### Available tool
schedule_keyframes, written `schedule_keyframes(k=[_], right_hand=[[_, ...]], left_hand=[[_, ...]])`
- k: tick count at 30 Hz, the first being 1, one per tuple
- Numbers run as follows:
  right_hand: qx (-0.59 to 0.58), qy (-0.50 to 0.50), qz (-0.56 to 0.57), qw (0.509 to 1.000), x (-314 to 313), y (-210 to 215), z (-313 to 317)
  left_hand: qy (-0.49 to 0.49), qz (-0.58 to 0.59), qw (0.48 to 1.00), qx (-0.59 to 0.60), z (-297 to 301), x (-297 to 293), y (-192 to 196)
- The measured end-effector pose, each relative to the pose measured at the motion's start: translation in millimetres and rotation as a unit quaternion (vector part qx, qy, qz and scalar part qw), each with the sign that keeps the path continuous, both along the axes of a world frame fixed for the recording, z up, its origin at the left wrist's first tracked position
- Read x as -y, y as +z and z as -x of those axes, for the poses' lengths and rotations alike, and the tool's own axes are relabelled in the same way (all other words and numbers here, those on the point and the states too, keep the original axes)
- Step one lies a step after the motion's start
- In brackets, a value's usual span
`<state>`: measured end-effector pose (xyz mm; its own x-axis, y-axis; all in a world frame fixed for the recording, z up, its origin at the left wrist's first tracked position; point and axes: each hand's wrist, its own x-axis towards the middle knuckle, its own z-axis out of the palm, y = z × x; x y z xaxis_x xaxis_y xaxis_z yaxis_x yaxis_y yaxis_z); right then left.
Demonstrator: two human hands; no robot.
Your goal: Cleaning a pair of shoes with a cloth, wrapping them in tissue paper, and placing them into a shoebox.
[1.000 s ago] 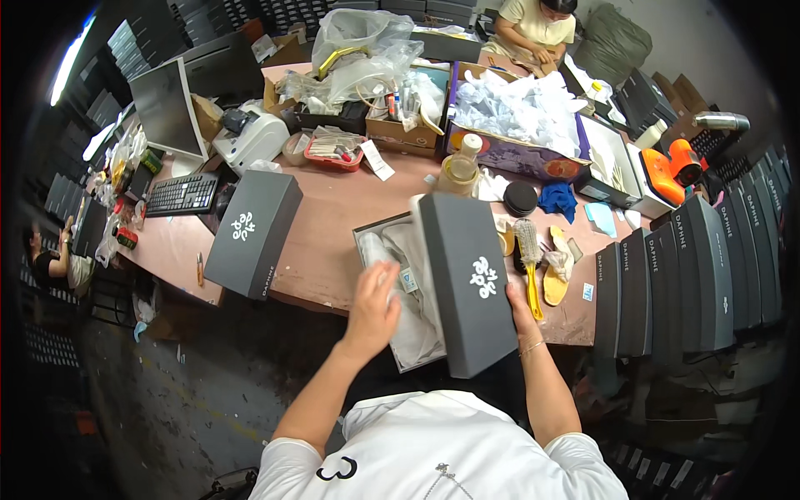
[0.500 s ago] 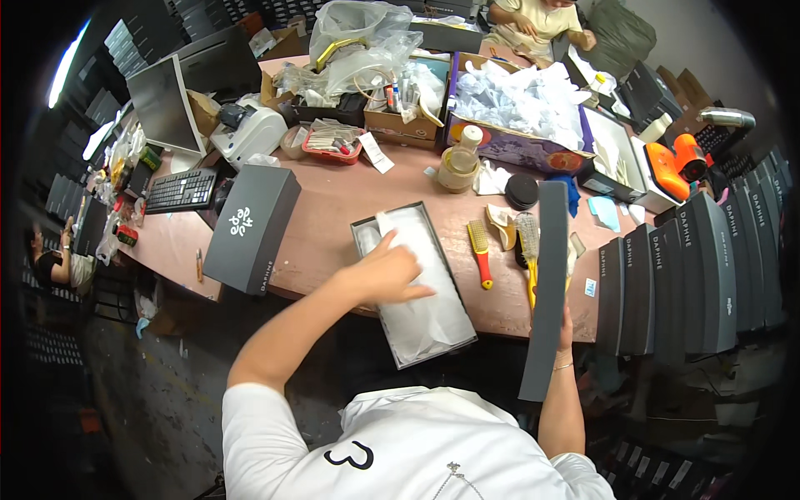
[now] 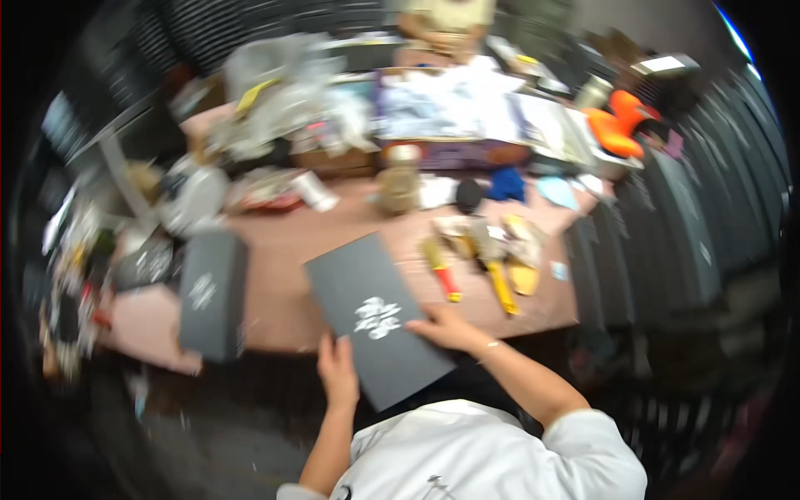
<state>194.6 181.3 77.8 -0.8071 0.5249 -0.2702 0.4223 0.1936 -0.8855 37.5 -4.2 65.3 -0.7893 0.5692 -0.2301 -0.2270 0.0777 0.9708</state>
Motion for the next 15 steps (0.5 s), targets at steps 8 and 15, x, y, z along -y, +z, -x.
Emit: schedule_keyframes(k=[8, 15], right_hand=[[-0.121, -0.126, 0.148, 0.973, 26.0, -31.1, -0.2], [-0.170, -0.073, 0.003, 0.983, 25.4, 64.4, -56.6]], left_hand=[[-0.151, -0.003, 0.968, 0.198, 27.5, 19.1, -25.0], [-0.215, -0.158, 0.913, 0.309, -20.7, 7.9, 26.4]])
